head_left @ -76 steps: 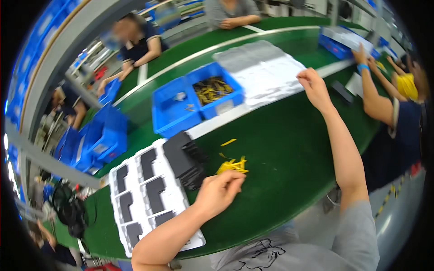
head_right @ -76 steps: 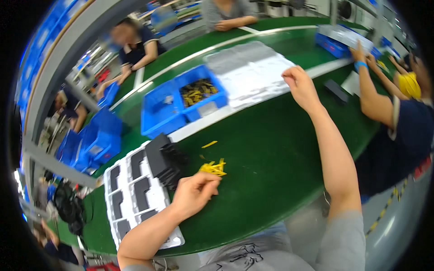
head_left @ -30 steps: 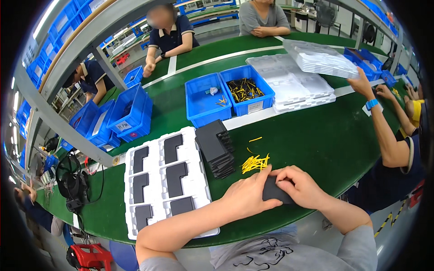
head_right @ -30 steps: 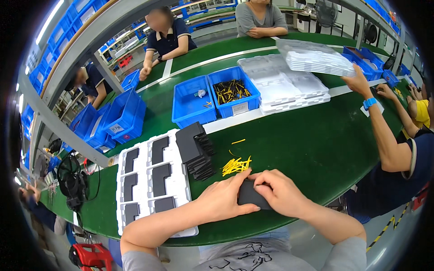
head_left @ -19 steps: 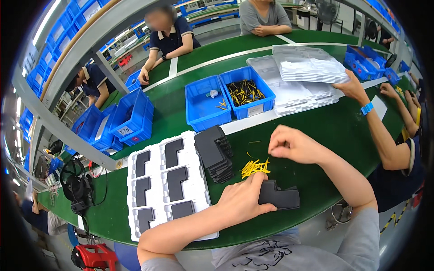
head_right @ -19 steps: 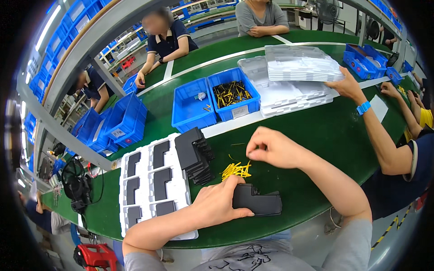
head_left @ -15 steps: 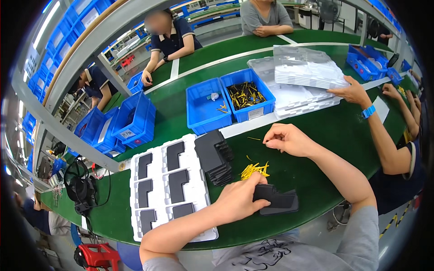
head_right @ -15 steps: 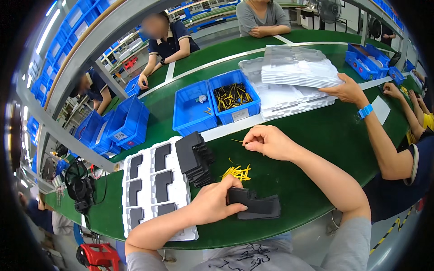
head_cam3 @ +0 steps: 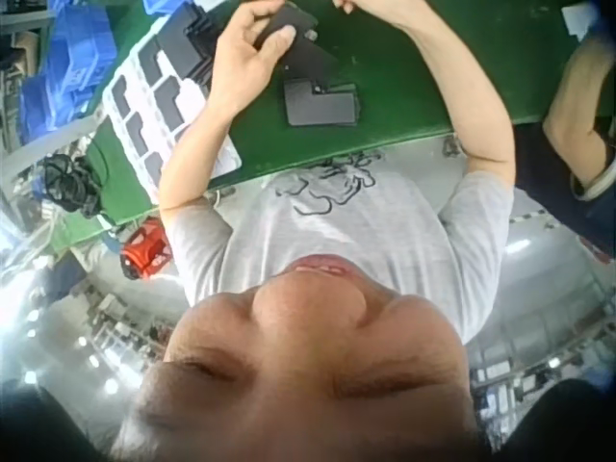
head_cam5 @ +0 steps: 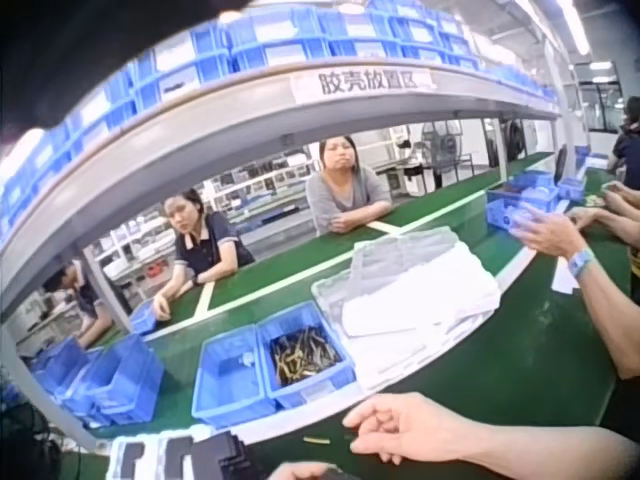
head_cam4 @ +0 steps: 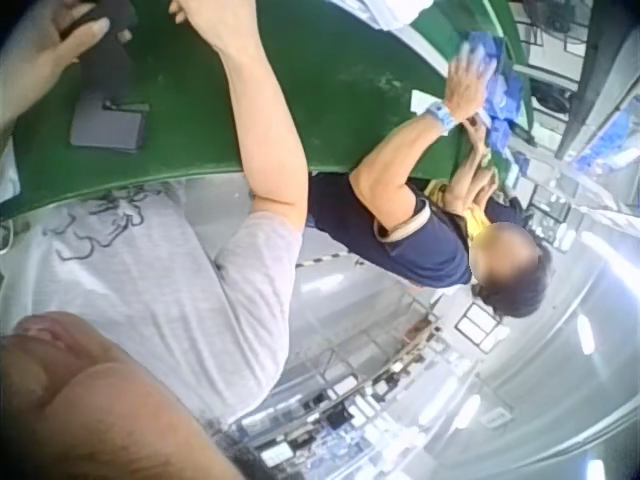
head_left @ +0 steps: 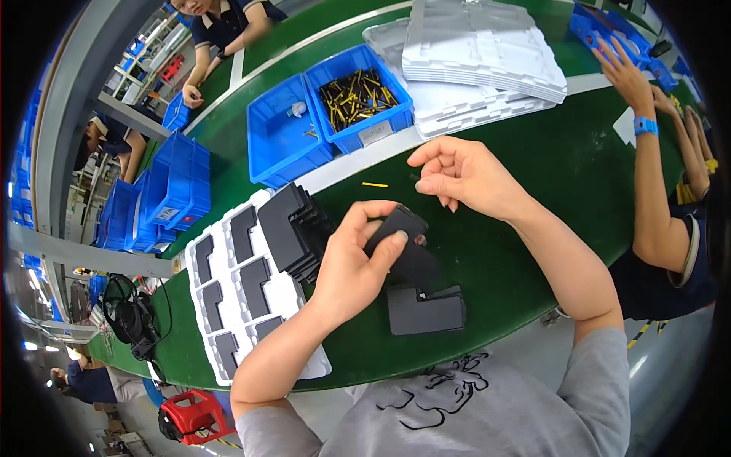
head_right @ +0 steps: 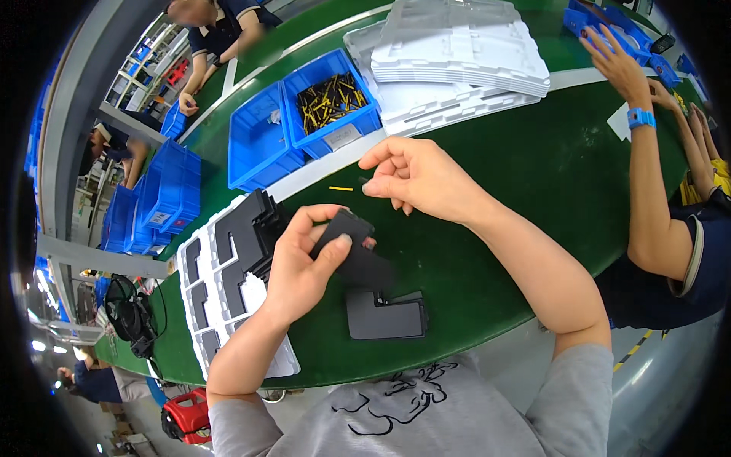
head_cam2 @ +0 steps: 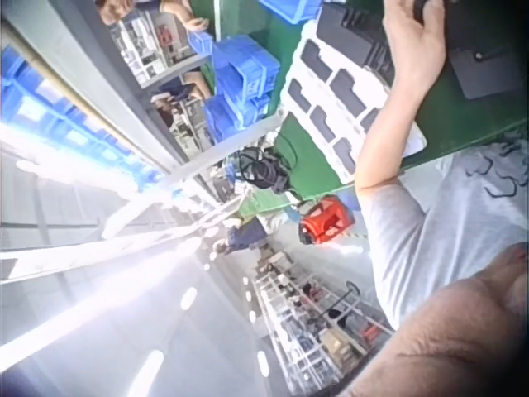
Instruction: The person inserts small yellow plastic strips into slots on black rectangular components at a factory assembly station. They place the assembled units into a white foam tray and then cover them with a clear plastic lid. The person repeats this process for multiple units, organizing them into the tray.
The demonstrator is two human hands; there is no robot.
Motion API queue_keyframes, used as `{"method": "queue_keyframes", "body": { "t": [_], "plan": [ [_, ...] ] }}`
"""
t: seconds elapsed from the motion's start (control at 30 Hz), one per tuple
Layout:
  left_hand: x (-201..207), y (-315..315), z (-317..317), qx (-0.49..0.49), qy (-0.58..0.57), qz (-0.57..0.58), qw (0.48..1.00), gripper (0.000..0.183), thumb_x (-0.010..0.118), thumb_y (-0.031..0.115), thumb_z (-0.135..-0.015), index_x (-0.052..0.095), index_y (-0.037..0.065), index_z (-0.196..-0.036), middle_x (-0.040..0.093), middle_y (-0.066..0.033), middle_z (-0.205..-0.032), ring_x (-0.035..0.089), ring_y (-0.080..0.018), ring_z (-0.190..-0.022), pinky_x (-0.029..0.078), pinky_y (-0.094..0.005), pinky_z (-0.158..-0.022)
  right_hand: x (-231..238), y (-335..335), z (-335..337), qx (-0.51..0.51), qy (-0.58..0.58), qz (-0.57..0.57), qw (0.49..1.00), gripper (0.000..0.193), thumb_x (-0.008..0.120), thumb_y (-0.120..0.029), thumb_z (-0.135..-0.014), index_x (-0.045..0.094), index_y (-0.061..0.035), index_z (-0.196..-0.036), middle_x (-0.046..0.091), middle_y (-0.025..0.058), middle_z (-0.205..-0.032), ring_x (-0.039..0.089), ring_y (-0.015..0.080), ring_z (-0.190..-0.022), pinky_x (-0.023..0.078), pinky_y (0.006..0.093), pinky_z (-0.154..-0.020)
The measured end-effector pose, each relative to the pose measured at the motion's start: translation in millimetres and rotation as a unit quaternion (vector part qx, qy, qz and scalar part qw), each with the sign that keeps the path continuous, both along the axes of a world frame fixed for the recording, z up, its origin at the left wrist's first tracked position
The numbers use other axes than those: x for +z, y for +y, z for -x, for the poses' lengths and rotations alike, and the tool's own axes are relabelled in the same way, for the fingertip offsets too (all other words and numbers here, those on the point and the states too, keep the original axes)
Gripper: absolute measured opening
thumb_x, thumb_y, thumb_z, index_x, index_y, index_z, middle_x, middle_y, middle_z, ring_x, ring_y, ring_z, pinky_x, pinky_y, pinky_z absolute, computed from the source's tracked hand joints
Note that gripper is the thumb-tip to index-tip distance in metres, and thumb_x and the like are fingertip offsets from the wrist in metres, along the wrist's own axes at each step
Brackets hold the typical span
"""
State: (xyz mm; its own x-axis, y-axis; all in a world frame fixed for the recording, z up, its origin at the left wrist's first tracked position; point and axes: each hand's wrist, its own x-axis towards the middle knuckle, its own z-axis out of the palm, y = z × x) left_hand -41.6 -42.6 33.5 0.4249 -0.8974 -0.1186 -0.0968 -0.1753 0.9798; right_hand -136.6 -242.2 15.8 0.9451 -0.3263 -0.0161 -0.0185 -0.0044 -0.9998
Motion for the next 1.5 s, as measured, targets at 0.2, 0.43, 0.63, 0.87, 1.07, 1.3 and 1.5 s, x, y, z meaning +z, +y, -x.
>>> {"method": "queue_keyframes", "body": {
  "t": [0.2, 0.43, 0.63, 0.87, 1.07, 1.3, 1.5],
  "plan": [
    [-17.3, -7.3, 3.6, 0.095, 0.011, 0.028, 0.995, 0.02, 0.055, 0.005, -0.094, 0.046, 0.0, -0.111, 0.068, -0.011, -0.098, 0.061, -0.0091, -0.082, 0.049, -0.0227, -0.068, 7.5, 14.6, 2.2, -0.003, -0.006, -0.021, 1.0, 0.01, 0.064, -0.008, -0.088, 0.064, 0.0005, -0.094, 0.061, 0.0012, -0.073, 0.055, 0.0053, -0.061, 0.045, 0.0204, -0.052],
    [-16.7, -10.5, 3.6, 0.1, -0.027, 0.009, 0.995, 0.022, 0.054, 0.001, -0.094, 0.044, -0.001, -0.112, 0.065, -0.0113, -0.102, 0.062, -0.0109, -0.091, 0.051, -0.0243, -0.079, 1.5, 34.3, 2.5, -0.046, -0.057, -0.003, 0.997, 0.007, 0.064, -0.002, -0.087, 0.066, 0.0033, -0.091, 0.057, 0.0044, -0.086, 0.059, 0.0077, -0.063, 0.048, 0.0218, -0.054],
    [-21.4, -9.6, 4.8, 0.11, -0.039, 0.056, 0.992, 0.021, 0.059, 0.006, -0.093, 0.046, 0.0, -0.109, 0.068, -0.0099, -0.091, 0.059, -0.0074, -0.076, 0.048, -0.0232, -0.067, 5.3, 40.6, 1.0, -0.063, -0.048, 0.0, 0.997, 0.006, 0.064, -0.001, -0.087, 0.067, 0.0029, -0.091, 0.055, 0.0044, -0.086, 0.059, 0.0084, -0.064, 0.048, 0.0218, -0.056],
    [-22.0, -7.9, 2.9, 0.089, -0.042, 0.028, 0.995, 0.022, 0.055, 0.001, -0.093, 0.044, 0.0, -0.112, 0.065, -0.0098, -0.102, 0.061, -0.0103, -0.092, 0.05, -0.0235, -0.08, -0.5, 41.8, -1.2, -0.071, -0.048, 0.031, 0.996, 0.006, 0.064, -0.002, -0.086, 0.067, 0.0027, -0.09, 0.057, 0.0037, -0.083, 0.057, 0.0073, -0.063, 0.047, 0.0218, -0.054],
    [-23.9, -10.0, 6.7, 0.095, -0.035, 0.056, 0.993, 0.022, 0.056, 0.001, -0.093, 0.045, 0.0, -0.111, 0.065, -0.0107, -0.101, 0.061, -0.0102, -0.092, 0.049, -0.024, -0.079, 0.0, 35.4, 0.4, -0.029, -0.001, -0.013, 1.0, 0.009, 0.064, -0.008, -0.089, 0.065, 0.0008, -0.093, 0.059, 0.001, -0.077, 0.054, 0.0048, -0.061, 0.044, 0.0196, -0.052],
    [-29.3, -7.1, 4.7, 0.1, -0.027, 0.09, 0.99, 0.022, 0.057, 0.0, -0.091, 0.047, -0.002, -0.11, 0.065, -0.0095, -0.096, 0.06, -0.0104, -0.094, 0.048, -0.025, -0.081, 4.6, 32.7, 0.0, 0.021, 0.011, -0.048, 0.999, 0.016, 0.062, -0.016, -0.092, 0.061, -0.0003, -0.089, 0.059, 0.0001, -0.072, 0.053, 0.0044, -0.06, 0.044, 0.02, -0.051],
    [-28.6, -5.9, 4.1, 0.088, 0.008, 0.092, 0.992, 0.03, 0.055, -0.001, -0.093, 0.043, 0.001, -0.12, 0.063, -0.0107, -0.105, 0.058, -0.0098, -0.094, 0.048, -0.0232, -0.081, -0.9, 33.7, 0.0, 0.005, 0.001, -0.038, 0.999, 0.017, 0.061, -0.017, -0.093, 0.06, -0.0009, -0.087, 0.059, 0.0007, -0.068, 0.05, 0.0032, -0.054, 0.04, 0.0201, -0.048]
  ]
}}
